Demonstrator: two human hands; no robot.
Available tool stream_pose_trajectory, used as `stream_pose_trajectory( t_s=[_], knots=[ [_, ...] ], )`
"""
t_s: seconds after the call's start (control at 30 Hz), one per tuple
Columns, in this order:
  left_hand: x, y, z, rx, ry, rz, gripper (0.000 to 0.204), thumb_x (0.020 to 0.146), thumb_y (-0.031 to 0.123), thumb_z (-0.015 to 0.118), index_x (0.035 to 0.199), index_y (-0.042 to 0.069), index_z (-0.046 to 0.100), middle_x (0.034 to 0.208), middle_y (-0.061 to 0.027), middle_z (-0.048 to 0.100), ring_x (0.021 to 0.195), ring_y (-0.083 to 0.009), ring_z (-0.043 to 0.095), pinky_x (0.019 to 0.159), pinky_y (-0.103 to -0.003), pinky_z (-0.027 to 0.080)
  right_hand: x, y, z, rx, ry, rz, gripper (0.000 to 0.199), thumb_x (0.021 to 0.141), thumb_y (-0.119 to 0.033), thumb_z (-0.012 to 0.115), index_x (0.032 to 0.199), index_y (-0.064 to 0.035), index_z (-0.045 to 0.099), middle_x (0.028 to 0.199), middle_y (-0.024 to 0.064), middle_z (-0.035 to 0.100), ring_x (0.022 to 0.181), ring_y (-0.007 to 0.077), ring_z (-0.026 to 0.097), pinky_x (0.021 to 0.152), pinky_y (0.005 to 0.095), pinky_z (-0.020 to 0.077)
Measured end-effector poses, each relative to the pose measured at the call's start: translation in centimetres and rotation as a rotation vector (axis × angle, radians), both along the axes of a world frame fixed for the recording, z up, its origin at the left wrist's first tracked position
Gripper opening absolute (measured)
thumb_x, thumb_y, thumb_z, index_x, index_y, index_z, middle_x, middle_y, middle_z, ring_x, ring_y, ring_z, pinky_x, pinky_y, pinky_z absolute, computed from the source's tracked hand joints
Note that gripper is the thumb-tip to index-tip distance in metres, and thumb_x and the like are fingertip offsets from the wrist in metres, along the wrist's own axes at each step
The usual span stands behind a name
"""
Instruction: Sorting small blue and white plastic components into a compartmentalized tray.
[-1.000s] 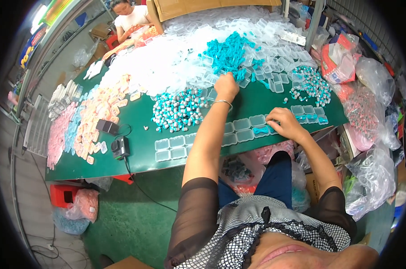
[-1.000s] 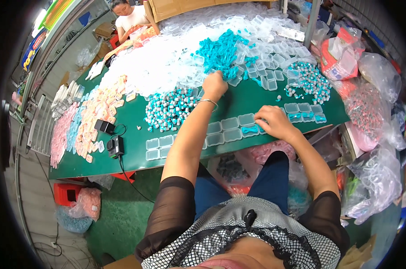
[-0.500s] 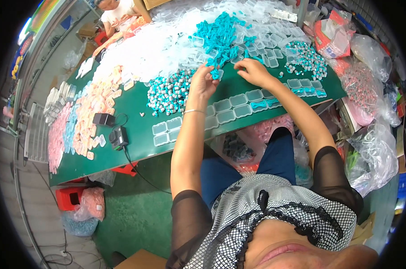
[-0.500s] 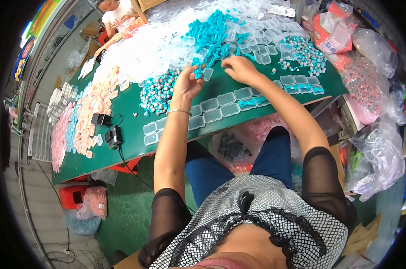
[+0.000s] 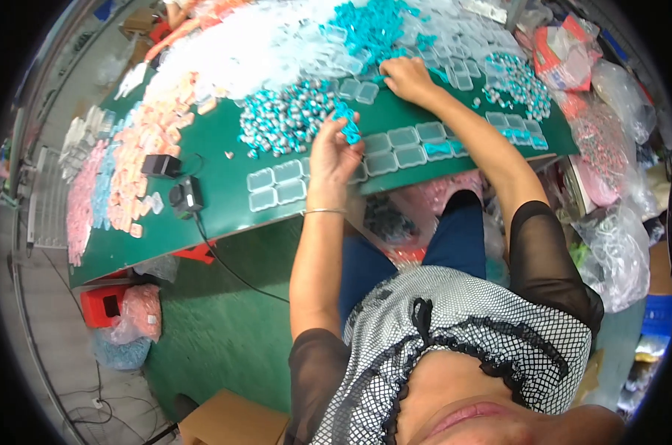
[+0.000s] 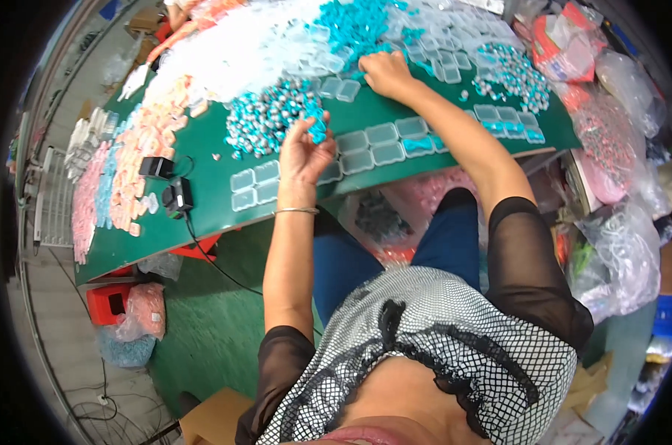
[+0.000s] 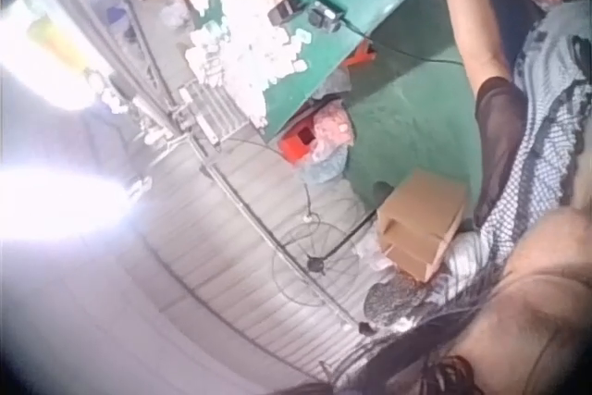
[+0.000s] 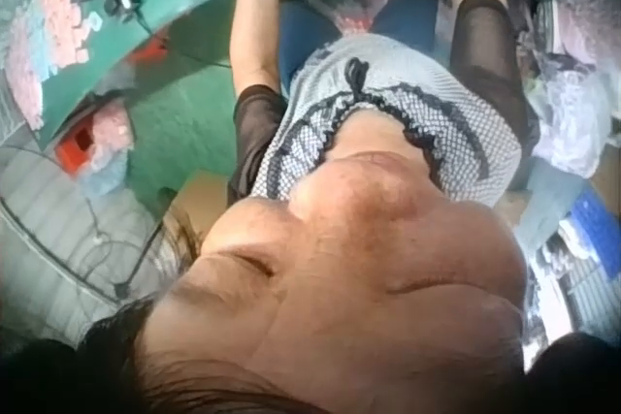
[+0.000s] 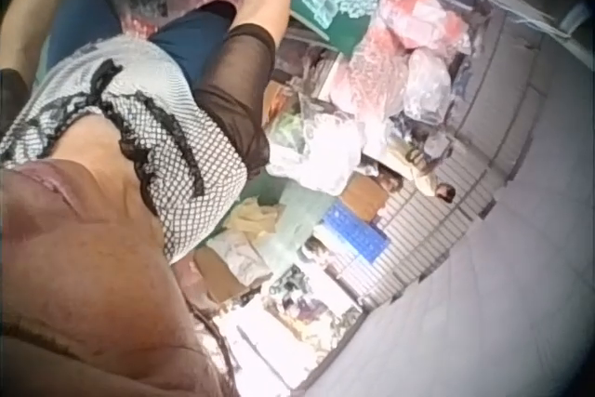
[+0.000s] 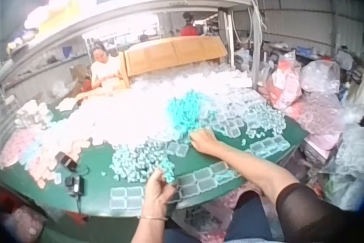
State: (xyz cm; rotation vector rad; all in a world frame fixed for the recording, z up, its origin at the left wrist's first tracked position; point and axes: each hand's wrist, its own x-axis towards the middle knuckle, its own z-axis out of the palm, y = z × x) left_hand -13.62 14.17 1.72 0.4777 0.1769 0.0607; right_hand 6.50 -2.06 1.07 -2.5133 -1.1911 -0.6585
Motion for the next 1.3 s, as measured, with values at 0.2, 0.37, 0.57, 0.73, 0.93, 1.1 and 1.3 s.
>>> stream_pose_trajectory(
  t_s=[0.2,0.37,0.57,0.73,0.93,1.1,1.3],
  knots=[
    [-0.9,-0.4,-0.7,-0.071,0.028,0.014,0.022,0.081,0.008,0.065,0.1,0.006,0.054,0.097,-0.0124,0.065,0.063,-0.0139,0.051,0.052,-0.027,0.039,-8.6,-5.1,3.3,0.142,0.457,0.289,0.022,0.073,-0.014,0.07,0.089,-0.0044,0.059,0.083,0.0071,0.063,0.078,0.0278,0.062,0.072,0.0385,0.0478],
    [-1.3,-1.7,-0.6,-0.063,-0.007,-0.012,0.026,0.082,0.007,0.064,0.105,0.008,0.053,0.098,-0.0135,0.064,0.067,-0.0159,0.055,0.052,-0.027,0.041,-13.9,-7.5,2.6,0.05,0.214,0.315,0.014,0.073,-0.012,0.069,0.082,-0.0119,0.058,0.081,0.0,0.06,0.084,0.0193,0.059,0.085,0.0378,0.037],
    [-1.7,-2.5,-0.8,-0.028,-0.022,-0.019,0.029,0.082,0.006,0.064,0.109,0.009,0.052,0.101,-0.0126,0.063,0.067,-0.0145,0.056,0.052,-0.027,0.042,-14.2,-7.6,0.4,0.073,0.081,0.346,0.013,0.073,-0.012,0.07,0.084,-0.0126,0.062,0.085,-0.0007,0.061,0.087,0.0188,0.058,0.086,0.0388,0.0361],
    [-2.5,-2.6,-0.7,0.032,-0.01,0.001,0.042,0.081,0.01,0.066,0.12,0.007,0.051,0.101,-0.01,0.062,0.072,-0.013,0.055,0.054,-0.027,0.042,-14.4,-7.6,0.9,0.077,0.156,0.317,0.01,0.074,-0.013,0.069,0.083,-0.0134,0.065,0.085,-0.0011,0.061,0.091,0.0191,0.057,0.086,0.0398,0.0353],
    [-2.6,-2.7,-0.7,0.04,-0.022,-0.008,0.036,0.082,0.009,0.065,0.116,0.008,0.052,0.102,-0.0102,0.062,0.069,-0.0127,0.055,0.053,-0.027,0.042,-13.8,-7.2,0.7,0.006,0.242,0.234,0.009,0.074,-0.015,0.069,0.082,-0.0144,0.066,0.084,-0.0009,0.06,0.091,0.0195,0.055,0.084,0.0402,0.0352],
    [-2.6,-2.7,-1.2,0.055,-0.061,-0.022,0.031,0.084,0.009,0.064,0.113,0.009,0.052,0.104,-0.0091,0.062,0.07,-0.0121,0.055,0.054,-0.026,0.042,-14.0,-6.5,1.3,-0.034,0.232,0.227,0.011,0.074,-0.016,0.069,0.084,-0.0145,0.066,0.085,-0.0005,0.061,0.09,0.0203,0.055,0.084,0.0404,0.0338],
    [-2.8,-3.1,-0.9,0.097,-0.039,0.031,0.031,0.084,0.01,0.066,0.112,0.01,0.053,0.102,-0.0057,0.061,0.076,-0.0114,0.056,0.056,-0.026,0.042,-16.1,-3.4,4.1,0.369,0.776,0.384,0.023,0.08,-0.014,0.07,0.101,-0.0072,0.064,0.089,0.0022,0.063,0.083,0.0122,0.06,0.077,0.0311,0.0461]
  ],
)
